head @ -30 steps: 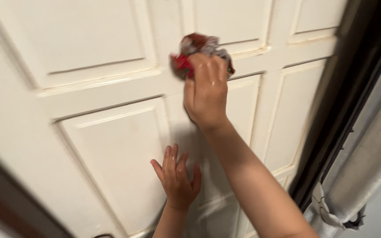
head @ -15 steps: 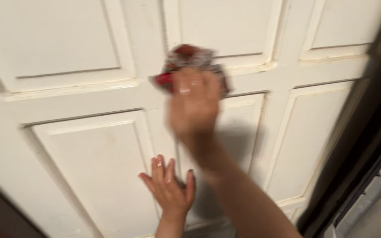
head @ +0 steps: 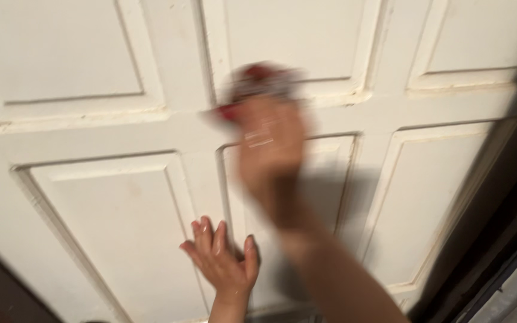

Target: The person wipes the surface and panels of a white wooden door using a red patterned cloth, cleaning both the main flat areas and the recessed edges.

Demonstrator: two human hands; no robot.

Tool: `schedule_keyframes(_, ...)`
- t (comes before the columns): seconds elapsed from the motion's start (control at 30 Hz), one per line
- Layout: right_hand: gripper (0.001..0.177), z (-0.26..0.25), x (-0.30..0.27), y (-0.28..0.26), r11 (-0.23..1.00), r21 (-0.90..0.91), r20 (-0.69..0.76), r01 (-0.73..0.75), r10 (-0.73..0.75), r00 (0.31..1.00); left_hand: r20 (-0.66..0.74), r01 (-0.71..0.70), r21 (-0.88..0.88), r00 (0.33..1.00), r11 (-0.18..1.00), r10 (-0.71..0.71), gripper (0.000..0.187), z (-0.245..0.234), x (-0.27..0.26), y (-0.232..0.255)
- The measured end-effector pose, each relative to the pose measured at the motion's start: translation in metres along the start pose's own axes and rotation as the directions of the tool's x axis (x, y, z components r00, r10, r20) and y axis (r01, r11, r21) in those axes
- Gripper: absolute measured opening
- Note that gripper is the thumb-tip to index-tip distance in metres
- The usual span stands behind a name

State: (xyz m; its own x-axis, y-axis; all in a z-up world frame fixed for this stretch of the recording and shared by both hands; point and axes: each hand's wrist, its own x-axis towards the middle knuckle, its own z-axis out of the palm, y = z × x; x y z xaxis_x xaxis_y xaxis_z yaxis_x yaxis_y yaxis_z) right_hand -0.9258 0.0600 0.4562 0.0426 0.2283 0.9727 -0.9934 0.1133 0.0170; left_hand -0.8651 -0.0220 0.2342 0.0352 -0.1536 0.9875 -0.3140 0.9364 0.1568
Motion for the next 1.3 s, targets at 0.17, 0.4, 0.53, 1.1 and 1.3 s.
schedule_keyframes(0.17,0.029,-0.013,0.001,0.024,0.970,0.046,0.147,0.240,-0.245,0.958,-0.005,0.011,0.004,1.000,1.000,-0.011,0.055,-0.002,-0.004,-0.002)
schedule_keyframes(0.4,0.025,-0.060,0.003,0.078,0.981,-0.193,0.021,0.019,-0.015,1.000,-0.008,-0.003,0.041,1.000,0.999,0.004,0.056,0.002,-0.004,-0.004)
schedule_keyframes(0.53,0.029,-0.011,-0.002,0.030,0.993,-0.059,-0.003,0.104,-0.104,0.995,-0.019,0.003,0.044,1.000,0.999,-0.002,0.056,-0.001,-0.006,-0.002)
schedule_keyframes(1.1,0.044,-0.106,-0.026,0.147,0.978,-0.110,-0.065,-0.175,0.169,0.983,0.061,0.072,-0.007,0.996,0.997,-0.072,0.060,-0.012,-0.001,0.015)
schedule_keyframes(1.3,0.028,-0.140,-0.005,0.184,0.937,-0.259,-0.076,-0.232,0.220,0.973,0.057,-0.012,-0.085,0.998,0.996,0.017,0.057,-0.005,0.000,0.035)
